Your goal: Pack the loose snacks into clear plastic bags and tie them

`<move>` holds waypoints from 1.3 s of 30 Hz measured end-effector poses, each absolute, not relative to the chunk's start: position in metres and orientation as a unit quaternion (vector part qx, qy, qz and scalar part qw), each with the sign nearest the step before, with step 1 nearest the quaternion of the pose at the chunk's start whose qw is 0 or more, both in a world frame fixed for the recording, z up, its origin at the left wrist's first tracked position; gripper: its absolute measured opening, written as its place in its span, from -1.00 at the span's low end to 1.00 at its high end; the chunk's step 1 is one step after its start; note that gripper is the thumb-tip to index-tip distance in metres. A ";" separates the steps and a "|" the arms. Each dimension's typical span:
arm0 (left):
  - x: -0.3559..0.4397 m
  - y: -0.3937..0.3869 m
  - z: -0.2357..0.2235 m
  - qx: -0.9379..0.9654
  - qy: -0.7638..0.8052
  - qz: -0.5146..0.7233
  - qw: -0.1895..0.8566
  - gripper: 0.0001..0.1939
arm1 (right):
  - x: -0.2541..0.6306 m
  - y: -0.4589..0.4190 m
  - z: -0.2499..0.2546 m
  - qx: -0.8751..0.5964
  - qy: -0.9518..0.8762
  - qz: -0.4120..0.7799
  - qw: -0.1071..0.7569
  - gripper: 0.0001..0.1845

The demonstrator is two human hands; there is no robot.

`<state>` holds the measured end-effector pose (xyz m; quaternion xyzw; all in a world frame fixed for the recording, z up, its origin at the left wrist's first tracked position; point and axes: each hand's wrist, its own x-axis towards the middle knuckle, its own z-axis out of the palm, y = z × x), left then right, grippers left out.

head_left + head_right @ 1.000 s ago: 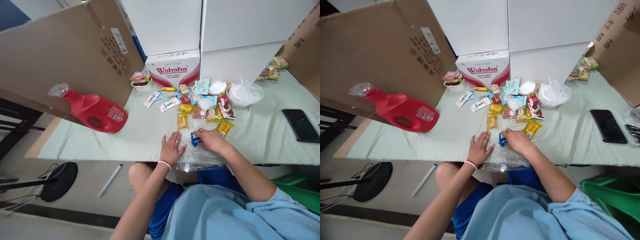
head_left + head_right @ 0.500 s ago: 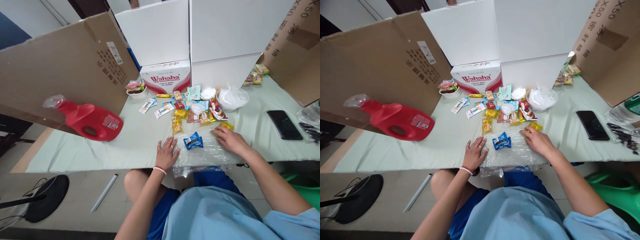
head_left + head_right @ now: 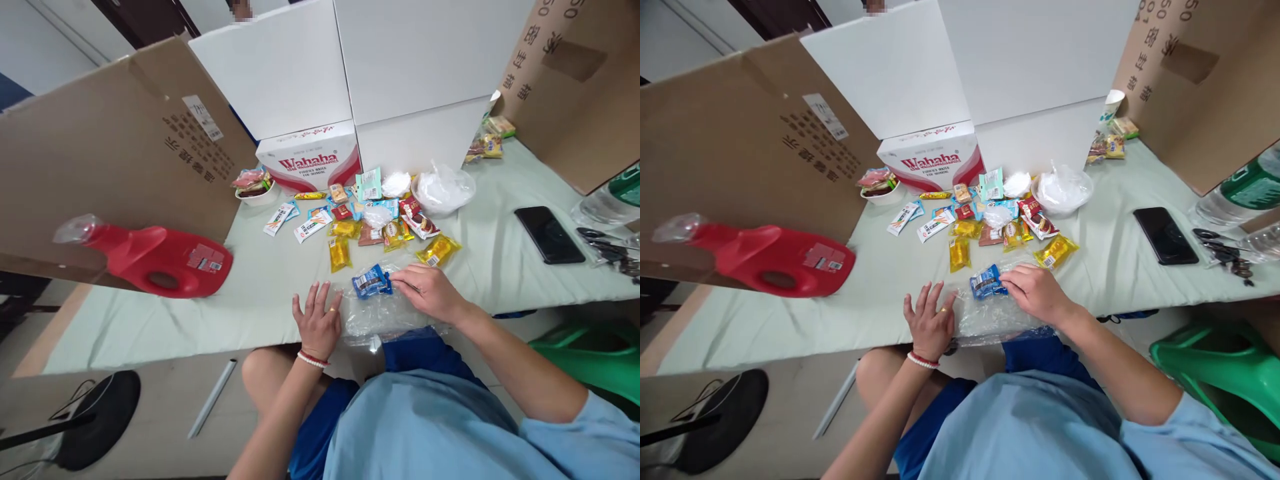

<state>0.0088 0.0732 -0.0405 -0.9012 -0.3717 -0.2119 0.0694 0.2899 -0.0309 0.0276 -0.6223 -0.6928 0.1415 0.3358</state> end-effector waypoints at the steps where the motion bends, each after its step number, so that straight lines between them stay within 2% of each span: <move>1: 0.011 0.074 -0.039 -0.901 -0.385 -0.190 0.066 -0.62 | 0.285 -0.025 0.030 -0.612 -0.706 0.142 0.327 -0.67; 5: 0.007 0.088 -0.045 -0.856 -0.491 -0.159 0.005 -0.66 | 0.277 -0.021 0.033 -0.555 -0.776 0.161 0.252 -0.68; 8: -0.003 0.098 -0.052 -0.826 -0.520 -0.214 -0.046 -0.64 | 0.281 -0.042 0.022 -0.551 -0.781 0.167 0.241 -0.70; 10: -0.011 0.096 -0.051 -0.820 -0.503 -0.271 -0.038 -0.66 | 0.284 -0.064 0.013 -0.564 -0.772 0.152 0.251 -0.70; 13: -0.017 0.079 -0.038 -0.830 -0.432 -0.353 -0.016 -0.66 | 0.282 -0.094 0.001 -0.580 -0.765 0.115 0.256 -0.34; 14: -0.018 0.072 -0.031 -0.840 -0.394 -0.371 -0.020 -0.64 | 0.280 -0.101 -0.001 -0.581 -0.765 0.107 0.257 -0.32; 17: -0.013 0.056 -0.008 -0.857 -0.305 -0.411 -0.052 -0.64 | 0.275 -0.105 0.000 -0.580 -0.758 0.111 0.277 -0.59; 19: -0.004 0.054 0.010 -0.834 -0.312 -0.447 -0.087 -0.69 | 0.273 -0.096 0.004 -0.582 -0.746 0.125 0.299 -0.69; 21: 0.008 0.060 0.026 -0.793 -0.350 -0.485 -0.121 -0.76 | 0.272 -0.082 0.010 -0.583 -0.740 0.129 0.308 -0.60; 23: 0.022 0.070 0.039 -0.773 -0.379 -0.489 -0.141 -0.79 | 0.269 -0.071 0.014 -0.591 -0.743 0.116 0.291 -0.36; 25: 0.038 0.080 0.044 -0.795 -0.385 -0.441 -0.158 -0.68 | 0.264 -0.063 0.012 -0.607 -0.747 0.097 0.251 -0.24; 26: 0.046 0.084 0.043 -0.819 -0.380 -0.397 -0.167 -0.55 | 0.261 -0.061 0.009 -0.615 -0.750 0.089 0.229 -0.29; 28: 0.060 0.091 0.034 -0.858 -0.371 -0.297 -0.195 -0.32 | 0.255 -0.061 0.002 -0.622 -0.753 0.087 0.197 -0.53; 31: 0.070 0.104 0.013 -0.845 -0.403 -0.201 -0.288 -0.18 | 0.251 -0.063 -0.006 -0.603 -0.764 0.106 0.205 -0.74; 33: 0.068 0.114 0.001 -0.790 -0.437 -0.183 -0.391 -0.29 | 0.253 -0.063 -0.007 -0.584 -0.769 0.112 0.236 -0.75; 35: 0.062 0.126 -0.004 -0.724 -0.451 -0.186 -0.487 -0.53 | 0.258 -0.061 -0.003 -0.570 -0.769 0.108 0.269 -0.75; 37: 0.055 0.135 -0.003 -0.666 -0.456 -0.218 -0.549 -0.71 | 0.266 -0.055 0.002 -0.561 -0.767 0.104 0.293 -0.74; 39: 0.051 0.140 0.001 -0.617 -0.465 -0.256 -0.581 -0.75 | 0.274 -0.048 0.008 -0.554 -0.771 0.098 0.299 -0.71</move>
